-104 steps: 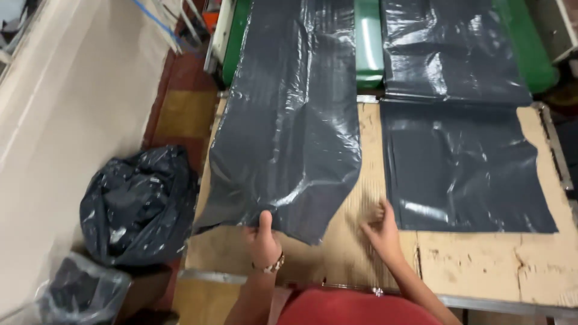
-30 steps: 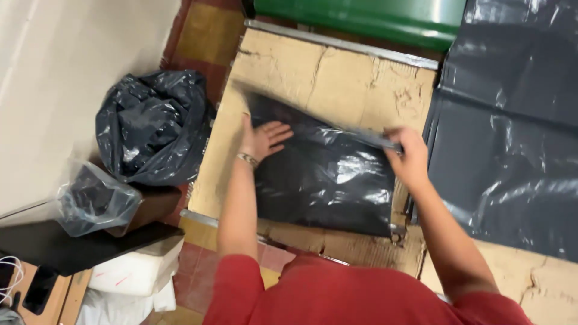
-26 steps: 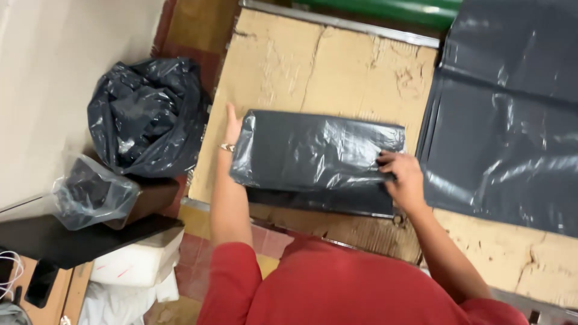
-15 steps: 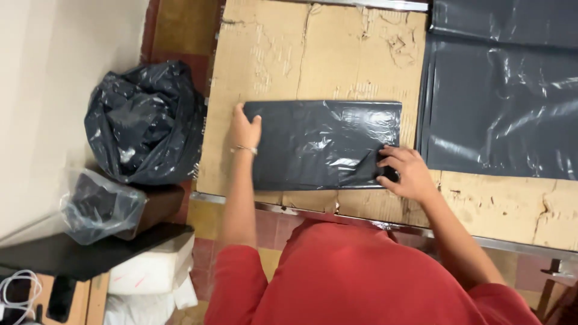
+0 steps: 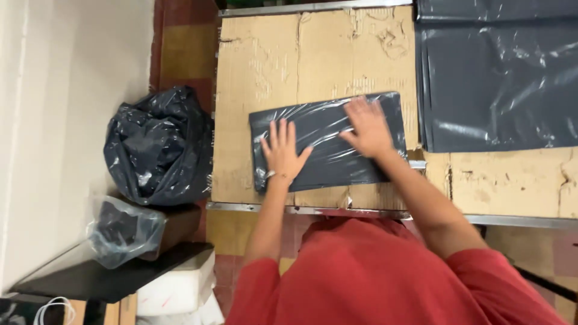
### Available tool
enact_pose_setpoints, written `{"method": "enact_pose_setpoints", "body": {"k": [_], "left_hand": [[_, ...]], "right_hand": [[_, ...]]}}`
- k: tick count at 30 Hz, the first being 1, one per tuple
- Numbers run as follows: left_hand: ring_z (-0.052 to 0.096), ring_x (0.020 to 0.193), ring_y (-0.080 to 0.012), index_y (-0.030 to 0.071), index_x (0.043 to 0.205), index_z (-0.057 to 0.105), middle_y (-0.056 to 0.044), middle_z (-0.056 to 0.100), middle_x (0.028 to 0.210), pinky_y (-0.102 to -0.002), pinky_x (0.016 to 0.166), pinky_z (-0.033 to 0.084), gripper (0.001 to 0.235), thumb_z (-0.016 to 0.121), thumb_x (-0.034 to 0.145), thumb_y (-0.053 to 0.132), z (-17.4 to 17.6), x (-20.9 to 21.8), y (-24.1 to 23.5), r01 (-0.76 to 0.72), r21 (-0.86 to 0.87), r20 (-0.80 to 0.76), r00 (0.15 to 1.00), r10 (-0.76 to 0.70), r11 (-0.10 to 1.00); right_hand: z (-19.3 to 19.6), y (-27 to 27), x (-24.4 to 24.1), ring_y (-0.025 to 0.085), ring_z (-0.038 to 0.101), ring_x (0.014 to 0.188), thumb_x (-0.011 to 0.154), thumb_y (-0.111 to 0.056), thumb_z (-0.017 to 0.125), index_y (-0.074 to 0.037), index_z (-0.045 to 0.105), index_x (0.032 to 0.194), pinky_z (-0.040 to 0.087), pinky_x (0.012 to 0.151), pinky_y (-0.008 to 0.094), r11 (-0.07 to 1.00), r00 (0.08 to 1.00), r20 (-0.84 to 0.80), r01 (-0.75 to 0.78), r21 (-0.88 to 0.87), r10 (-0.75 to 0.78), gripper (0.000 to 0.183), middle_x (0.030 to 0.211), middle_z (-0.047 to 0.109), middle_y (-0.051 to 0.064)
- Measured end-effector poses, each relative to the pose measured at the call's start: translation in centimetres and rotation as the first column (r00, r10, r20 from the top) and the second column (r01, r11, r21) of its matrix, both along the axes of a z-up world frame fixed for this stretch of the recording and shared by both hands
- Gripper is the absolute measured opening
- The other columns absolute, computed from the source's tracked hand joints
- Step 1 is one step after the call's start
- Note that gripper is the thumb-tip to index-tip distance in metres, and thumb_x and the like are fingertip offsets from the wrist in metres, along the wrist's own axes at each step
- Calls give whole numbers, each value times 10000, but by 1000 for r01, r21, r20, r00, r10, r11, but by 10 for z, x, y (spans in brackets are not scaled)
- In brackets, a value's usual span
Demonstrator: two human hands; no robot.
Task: Folding plastic bags and placing them into a basket
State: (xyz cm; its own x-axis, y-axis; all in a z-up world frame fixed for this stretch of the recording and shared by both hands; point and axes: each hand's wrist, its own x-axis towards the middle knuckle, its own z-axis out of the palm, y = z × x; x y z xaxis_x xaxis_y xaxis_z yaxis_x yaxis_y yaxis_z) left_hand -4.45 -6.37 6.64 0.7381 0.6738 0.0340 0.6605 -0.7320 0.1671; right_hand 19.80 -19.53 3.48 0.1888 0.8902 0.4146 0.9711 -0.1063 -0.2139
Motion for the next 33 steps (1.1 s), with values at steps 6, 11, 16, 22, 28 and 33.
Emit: {"method": "enact_pose_setpoints", "body": {"k": [6,11,16,22,28,33], "left_hand": [[302,1536,-359,83,1527,424,-153,373,1635,-710,1133,294,1144,516,749,917,-26,-113,-1,281,66,129,949,-287,957],[622,659,-142,321,767,591,117,545,753,-323,506,435,183,585,880,464,-67,-112,-27,550,447,155,730,-666,706],[729,839,-166,356,850,680,105,730,849,-333,728,586,364,554,857,698,22,-29,-53,656,-393,-18,695,-719,644],[721,1104,-187,54,1271,649,-109,734,1195,-224,860,607,766,238,987,634,-98,35,79,128,-962,161,979,-124,-242],[737,885,-243,264,1236,709,-67,749,941,-381,776,592,521,598,974,701,-118,13,70,-16,-697,72,993,92,717],[730,984,-287,231,1146,712,-52,763,1028,-433,845,576,357,673,968,539,-41,-11,47,-92,-323,34,993,109,942]], "right_hand": [[-4,-47,14,340,322,1564,1022,-524,531,-39,495,1559,152,1312,511,931,953,137,294,-217,-269,724,1619,469,184],[-5,-59,-132,429,499,1392,579,-492,862,7,497,1456,340,1206,572,910,920,-87,-390,-140,381,1073,1443,562,254],[-32,-119,-158,319,618,1270,839,-231,623,-100,650,1310,443,1138,485,915,900,-181,-404,0,397,489,1311,662,119],[8,-154,-123,355,658,1065,980,-311,681,-64,706,1183,511,926,503,981,30,-984,86,-173,-176,322,1098,708,162],[17,-148,-80,265,635,706,1045,-383,605,-127,609,1164,575,737,446,868,-728,-685,352,-350,19,282,846,572,136],[60,-208,2,419,690,1131,1061,-217,520,24,487,1448,578,928,513,938,-504,-854,219,-267,-125,457,1329,633,336]]}}
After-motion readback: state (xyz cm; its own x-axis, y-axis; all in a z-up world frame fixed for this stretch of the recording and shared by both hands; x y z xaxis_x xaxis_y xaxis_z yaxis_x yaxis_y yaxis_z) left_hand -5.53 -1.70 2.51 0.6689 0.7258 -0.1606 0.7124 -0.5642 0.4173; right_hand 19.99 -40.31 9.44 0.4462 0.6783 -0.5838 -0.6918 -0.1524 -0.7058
